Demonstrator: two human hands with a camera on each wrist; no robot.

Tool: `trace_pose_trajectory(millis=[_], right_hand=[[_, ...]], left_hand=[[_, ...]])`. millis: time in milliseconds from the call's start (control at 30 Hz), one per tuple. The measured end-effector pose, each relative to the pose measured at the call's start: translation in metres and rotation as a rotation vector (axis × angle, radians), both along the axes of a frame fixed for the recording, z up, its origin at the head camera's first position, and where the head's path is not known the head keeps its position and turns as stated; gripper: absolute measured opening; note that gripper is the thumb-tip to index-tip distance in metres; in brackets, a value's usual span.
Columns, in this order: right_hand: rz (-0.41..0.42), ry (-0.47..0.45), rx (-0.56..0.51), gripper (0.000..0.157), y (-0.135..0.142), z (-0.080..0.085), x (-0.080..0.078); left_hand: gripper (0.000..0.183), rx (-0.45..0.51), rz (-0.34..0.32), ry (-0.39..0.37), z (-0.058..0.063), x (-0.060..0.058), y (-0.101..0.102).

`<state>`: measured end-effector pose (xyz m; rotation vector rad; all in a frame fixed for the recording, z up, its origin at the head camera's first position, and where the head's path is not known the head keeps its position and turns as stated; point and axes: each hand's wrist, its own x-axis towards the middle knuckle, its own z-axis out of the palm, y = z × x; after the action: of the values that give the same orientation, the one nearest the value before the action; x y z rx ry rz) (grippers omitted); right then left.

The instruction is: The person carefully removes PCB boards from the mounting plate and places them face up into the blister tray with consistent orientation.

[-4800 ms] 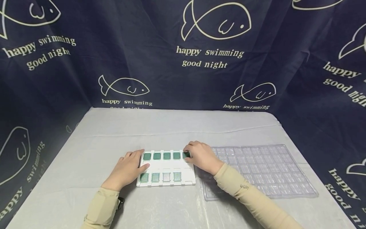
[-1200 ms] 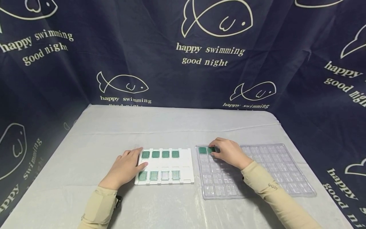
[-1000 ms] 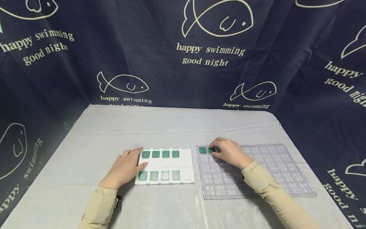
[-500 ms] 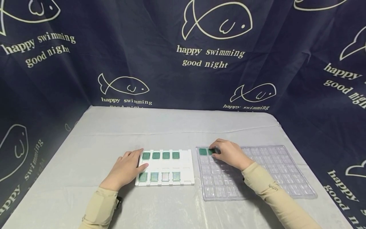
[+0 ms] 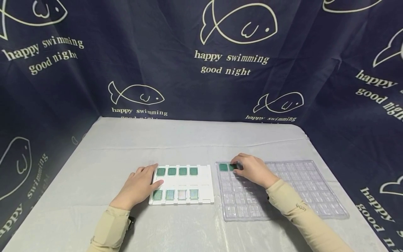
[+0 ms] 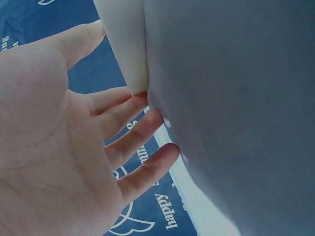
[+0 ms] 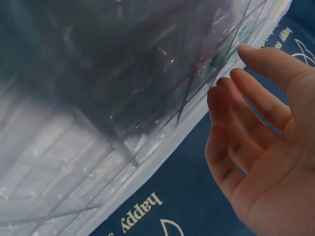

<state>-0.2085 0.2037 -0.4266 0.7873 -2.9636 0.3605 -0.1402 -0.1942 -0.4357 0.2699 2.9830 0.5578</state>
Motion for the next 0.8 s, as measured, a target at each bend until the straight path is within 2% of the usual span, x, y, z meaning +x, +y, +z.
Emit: trace_pose_trajectory(millis=[267,567,800], right_hand=[[0.014,0.009,0.002,0.026,-0.009,0.004,0.000],[0.058,0.043,0.007,0.024,-0.033,0.014,-0.001],[0.097,0.045,-0.012,0.025,-0.051,0.019,0.000]], left_hand=[[0.068,-0.007,0.001,-0.001,0.001,0.001,0.000],[0.068,-0.001,-0.003,-0.015,0.006,0.003,0.001],[0.068,-0.002,-0.002,-0.012,0.004,0.002,0.001]])
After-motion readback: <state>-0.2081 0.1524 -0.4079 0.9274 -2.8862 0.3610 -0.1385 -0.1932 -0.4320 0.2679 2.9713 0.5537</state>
